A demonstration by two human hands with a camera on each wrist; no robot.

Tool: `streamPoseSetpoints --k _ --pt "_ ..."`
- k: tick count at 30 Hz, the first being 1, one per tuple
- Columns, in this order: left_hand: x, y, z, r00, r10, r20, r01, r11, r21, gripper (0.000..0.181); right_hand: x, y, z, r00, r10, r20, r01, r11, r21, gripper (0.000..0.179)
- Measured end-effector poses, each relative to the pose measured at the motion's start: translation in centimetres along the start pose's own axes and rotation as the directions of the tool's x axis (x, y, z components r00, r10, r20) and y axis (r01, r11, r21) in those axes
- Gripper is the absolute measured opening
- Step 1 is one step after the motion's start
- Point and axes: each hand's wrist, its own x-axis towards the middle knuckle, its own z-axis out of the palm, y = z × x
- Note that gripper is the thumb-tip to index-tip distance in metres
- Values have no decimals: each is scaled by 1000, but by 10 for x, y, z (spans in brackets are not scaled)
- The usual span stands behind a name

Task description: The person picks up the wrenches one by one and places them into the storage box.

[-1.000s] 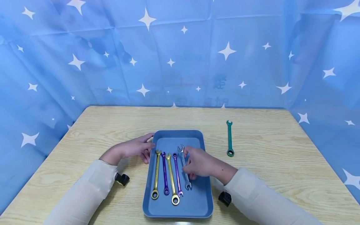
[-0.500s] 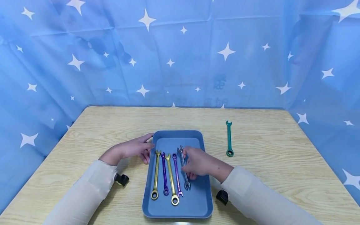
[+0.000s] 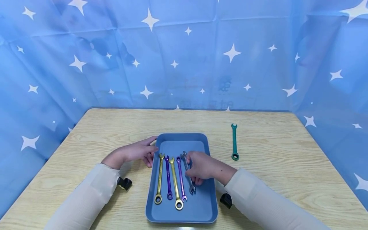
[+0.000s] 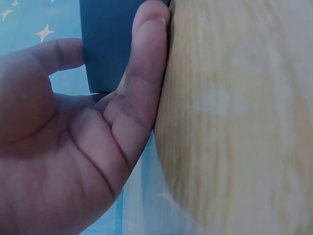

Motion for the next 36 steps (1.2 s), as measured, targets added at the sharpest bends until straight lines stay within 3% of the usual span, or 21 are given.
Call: streamPoseSetpoints --k 36 --pt "1 -1 -1 1000 0 2 0 1000 1 62 0 -2 7 1000 28 11 -27 999 -46 24"
